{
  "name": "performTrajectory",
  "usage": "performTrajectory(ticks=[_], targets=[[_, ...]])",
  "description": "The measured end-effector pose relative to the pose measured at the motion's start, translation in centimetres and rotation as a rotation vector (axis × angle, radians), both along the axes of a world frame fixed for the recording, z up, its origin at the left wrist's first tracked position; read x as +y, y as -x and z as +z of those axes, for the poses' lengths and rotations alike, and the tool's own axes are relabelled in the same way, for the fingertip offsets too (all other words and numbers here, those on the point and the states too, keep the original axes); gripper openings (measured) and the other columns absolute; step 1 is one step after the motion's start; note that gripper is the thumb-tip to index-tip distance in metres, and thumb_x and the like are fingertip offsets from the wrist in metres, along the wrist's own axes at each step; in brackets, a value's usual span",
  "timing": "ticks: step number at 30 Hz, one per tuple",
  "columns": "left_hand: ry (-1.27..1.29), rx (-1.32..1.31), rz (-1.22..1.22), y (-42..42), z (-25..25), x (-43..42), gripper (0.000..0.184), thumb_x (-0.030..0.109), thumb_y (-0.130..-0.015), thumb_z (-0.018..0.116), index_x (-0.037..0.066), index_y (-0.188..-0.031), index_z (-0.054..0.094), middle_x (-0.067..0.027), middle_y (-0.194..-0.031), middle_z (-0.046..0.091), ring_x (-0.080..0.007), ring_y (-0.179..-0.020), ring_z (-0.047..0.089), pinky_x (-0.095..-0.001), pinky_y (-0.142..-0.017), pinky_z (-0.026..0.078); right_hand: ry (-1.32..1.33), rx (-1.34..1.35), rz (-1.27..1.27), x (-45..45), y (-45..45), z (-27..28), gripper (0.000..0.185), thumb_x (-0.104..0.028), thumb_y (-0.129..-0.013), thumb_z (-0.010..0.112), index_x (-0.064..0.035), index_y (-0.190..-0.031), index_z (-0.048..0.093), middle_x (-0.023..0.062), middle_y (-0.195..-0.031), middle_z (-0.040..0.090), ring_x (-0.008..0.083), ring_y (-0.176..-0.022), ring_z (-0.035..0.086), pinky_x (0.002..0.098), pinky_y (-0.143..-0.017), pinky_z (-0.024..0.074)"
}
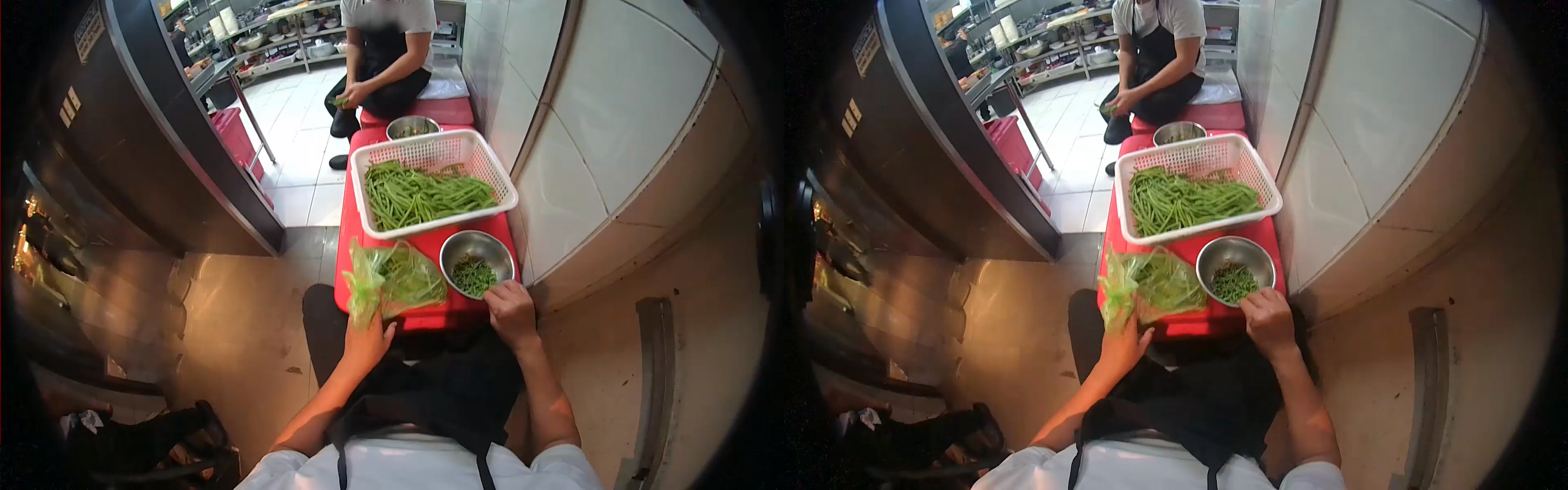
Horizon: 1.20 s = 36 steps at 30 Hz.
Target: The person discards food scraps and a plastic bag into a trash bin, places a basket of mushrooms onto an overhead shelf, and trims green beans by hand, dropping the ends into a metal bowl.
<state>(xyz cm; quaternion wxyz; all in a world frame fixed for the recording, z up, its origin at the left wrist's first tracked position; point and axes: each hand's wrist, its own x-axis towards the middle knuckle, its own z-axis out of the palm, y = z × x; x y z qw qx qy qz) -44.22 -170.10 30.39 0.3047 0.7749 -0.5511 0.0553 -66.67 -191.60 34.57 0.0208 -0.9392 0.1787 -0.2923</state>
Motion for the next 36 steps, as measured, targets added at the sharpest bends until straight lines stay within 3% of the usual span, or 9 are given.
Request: performTrajectory(ticks=[5, 10, 15, 18, 23, 24, 28, 31, 36], targets=[[0.110, 0.062, 0.109, 1.2, 1.2, 0.6, 0.067, 0.009, -0.078, 0.074, -0.001, -0.140, 0.049, -0.0232, -0.119, 0.059, -0.0407, -0.111, 0.057, -0.0475, -0.095, 0.047, 0.013, 0.006, -0.060, -1.5, -0.3, -4.5, 0.011, -0.002, -0.073, 0.063, -0.0055, -0.083, 0.066, 0.0084, -0.090, 0.063, 0.0290, -0.091, 0.060, 0.0425, -0.085, 0.0495], [0.249, -0.066, -0.260, 1.0, 5.3, 0.0, 0.036, 0.004, -0.078, 0.069, 0.001, -0.114, 0.066, -0.0157, -0.113, 0.062, -0.0343, -0.105, 0.060, -0.0428, -0.091, 0.050, 0.100, 0.024, -0.195, 1.7, -2.0, 0.2, 0.034, -0.001, -0.075, 0.065, -0.0036, -0.109, 0.069, 0.0131, -0.115, 0.064, 0.0313, -0.117, 0.059, 0.0438, -0.103, 0.0455], [0.163, -0.273, -0.390, -3.6, 4.7, -5.5, 0.026, 0.006, -0.080, 0.064, 0.002, -0.106, 0.065, -0.0173, -0.114, 0.062, -0.0332, -0.105, 0.060, -0.0430, -0.090, 0.051, -0.077, -0.191, 0.209, 5.0, -7.7, 0.4, 0.041, -0.001, -0.077, 0.062, -0.0015, -0.118, 0.064, 0.0153, -0.124, 0.062, 0.0331, -0.122, 0.056, 0.0443, -0.107, 0.0438], [0.024, -0.377, -0.223, -7.7, 2.8, -6.7, 0.041, 0.008, -0.072, 0.071, 0.004, -0.113, 0.064, -0.0179, -0.121, 0.061, -0.0377, -0.099, 0.064, -0.0446, -0.085, 0.053, -0.028, -0.045, 0.270, 5.3, -12.4, -1.3, 0.039, -0.008, -0.075, 0.064, -0.0001, -0.113, 0.065, 0.0165, -0.118, 0.063, 0.0336, -0.119, 0.058, 0.0505, -0.108, 0.0408], [-0.255, -0.266, 0.109, -10.4, 1.3, -1.6, 0.036, 0.022, -0.084, 0.073, 0.004, -0.113, 0.064, -0.0230, -0.109, 0.062, -0.0369, -0.077, 0.068, -0.0473, -0.070, 0.053, 0.034, 0.254, 0.321, 5.2, -13.8, -3.9, 0.024, -0.016, -0.071, 0.067, -0.0041, -0.092, 0.065, 0.0142, -0.085, 0.066, 0.0332, -0.098, 0.063, 0.0579, -0.109, 0.0359], [-0.298, -0.242, 0.147, -10.6, 0.3, -0.6, 0.035, 0.024, -0.084, 0.073, 0.004, -0.111, 0.065, -0.0233, -0.107, 0.063, -0.0368, -0.077, 0.068, -0.0472, -0.069, 0.053, 0.035, 0.189, 0.354, 5.2, -13.2, -3.8, 0.011, -0.014, -0.074, 0.065, -0.0069, -0.082, 0.062, 0.0121, -0.072, 0.063, 0.0317, -0.084, 0.064, 0.0535, -0.104, 0.0403], [-0.246, -0.150, 0.251, -10.1, -4.2, 0.5, 0.031, 0.026, -0.080, 0.075, 0.004, -0.102, 0.067, -0.0203, -0.102, 0.068, -0.0341, -0.072, 0.067, -0.0442, -0.066, 0.053, 0.076, 0.313, 0.331, 5.2, -11.5, -4.9, 0.005, -0.012, -0.077, 0.062, -0.0083, -0.080, 0.060, 0.0120, -0.073, 0.065, 0.0296, -0.076, 0.066, 0.0444, -0.086, 0.0473], [-0.336, 0.037, 0.326, -8.5, -2.8, 0.2, 0.023, 0.025, -0.082, 0.073, 0.006, -0.095, 0.068, -0.0170, -0.091, 0.067, -0.0350, -0.073, 0.066, -0.0458, -0.067, 0.053, -0.002, 0.330, 0.245, 5.4, -10.5, -4.9, 0.008, -0.012, -0.079, 0.061, -0.0068, -0.085, 0.059, 0.0118, -0.072, 0.064, 0.0287, -0.074, 0.066, 0.0413, -0.078, 0.0493], [0.120, -0.040, -0.005, -4.9, 0.8, -2.4, 0.014, 0.022, -0.087, 0.068, 0.008, -0.089, 0.069, -0.0120, -0.082, 0.066, -0.0324, -0.079, 0.066, -0.0434, -0.074, 0.051, 0.007, 0.317, 0.094, 5.6, -10.5, -5.0, 0.012, -0.017, -0.088, 0.059, -0.0059, -0.092, 0.058, 0.0117, -0.065, 0.065, 0.0280, -0.061, 0.066, 0.0405, -0.060, 0.0509]])
